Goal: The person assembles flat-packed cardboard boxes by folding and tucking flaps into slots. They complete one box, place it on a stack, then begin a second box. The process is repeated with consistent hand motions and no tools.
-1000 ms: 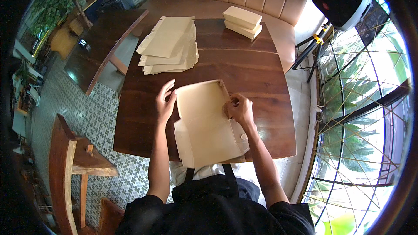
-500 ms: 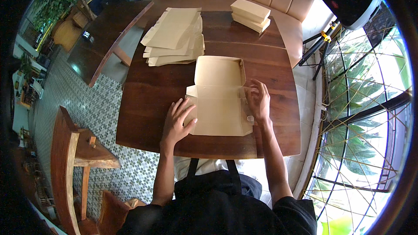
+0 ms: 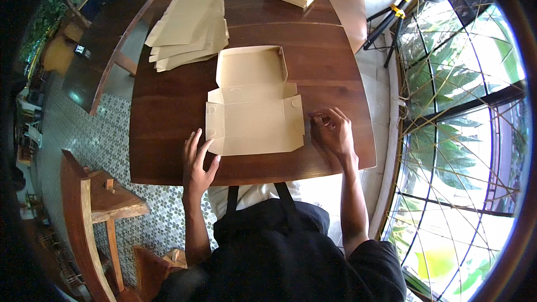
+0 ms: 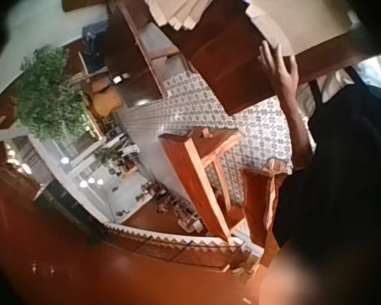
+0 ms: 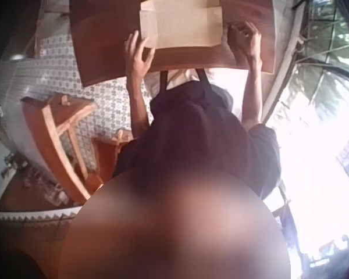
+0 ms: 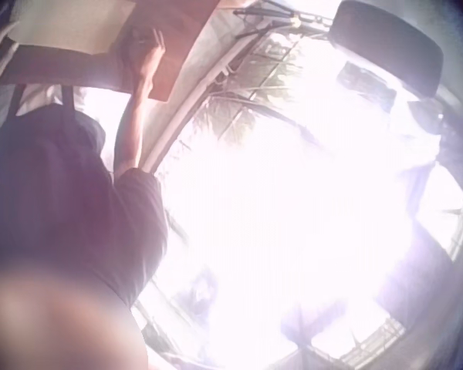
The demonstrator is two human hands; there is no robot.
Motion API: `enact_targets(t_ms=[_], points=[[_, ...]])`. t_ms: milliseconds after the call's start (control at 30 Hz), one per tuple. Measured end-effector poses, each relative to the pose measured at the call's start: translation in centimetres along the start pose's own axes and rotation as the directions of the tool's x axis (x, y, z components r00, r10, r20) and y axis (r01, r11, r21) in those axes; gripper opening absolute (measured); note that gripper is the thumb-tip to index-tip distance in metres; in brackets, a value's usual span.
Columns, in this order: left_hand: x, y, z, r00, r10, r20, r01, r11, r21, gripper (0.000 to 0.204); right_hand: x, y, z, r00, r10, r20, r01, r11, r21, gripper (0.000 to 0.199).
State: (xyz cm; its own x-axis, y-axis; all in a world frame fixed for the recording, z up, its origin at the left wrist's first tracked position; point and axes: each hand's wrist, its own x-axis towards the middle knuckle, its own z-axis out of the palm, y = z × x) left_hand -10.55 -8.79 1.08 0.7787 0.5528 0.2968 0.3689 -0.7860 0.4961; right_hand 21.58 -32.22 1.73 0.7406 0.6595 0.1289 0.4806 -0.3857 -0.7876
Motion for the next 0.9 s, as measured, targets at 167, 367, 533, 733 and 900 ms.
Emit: enact_targets(t_ms=[167,367,533,733,900], points=[[1.4,4.1,1.8,0.978,0.21,-0.002,-0.21,0.977,-0.022,0.038,-0.7,-0.6,0.6,0.993,0.103,0.06,-0.106,0.994,0.042,0.029],[4.6,8.7,5.8,0.938,0.341,0.058,-0.335,0.938,-0.095,0.046,0.1,-2.2,1.9,0.968,0.236,0.091,-0.251,0.938,0.24,0.031],[6.2,11.1,9.0,0.939,0.344,0.018,-0.34,0.934,-0.112,0.04,0.9,-2.7,1.6,0.907,0.328,0.264,-0.417,0.792,0.446,0.029],[6.8,11.0,9.3,0.924,0.335,-0.186,-0.373,0.897,-0.238,0.025,0.9,-2.6,1.3,0.903,0.308,0.298,-0.419,0.78,0.465,0.027],[6.8,12.1,9.0,0.987,0.005,-0.162,-0.076,0.895,-0.439,0.016,0.6,-2.1,1.9,0.894,0.312,0.322,-0.432,0.791,0.433,0.025]])
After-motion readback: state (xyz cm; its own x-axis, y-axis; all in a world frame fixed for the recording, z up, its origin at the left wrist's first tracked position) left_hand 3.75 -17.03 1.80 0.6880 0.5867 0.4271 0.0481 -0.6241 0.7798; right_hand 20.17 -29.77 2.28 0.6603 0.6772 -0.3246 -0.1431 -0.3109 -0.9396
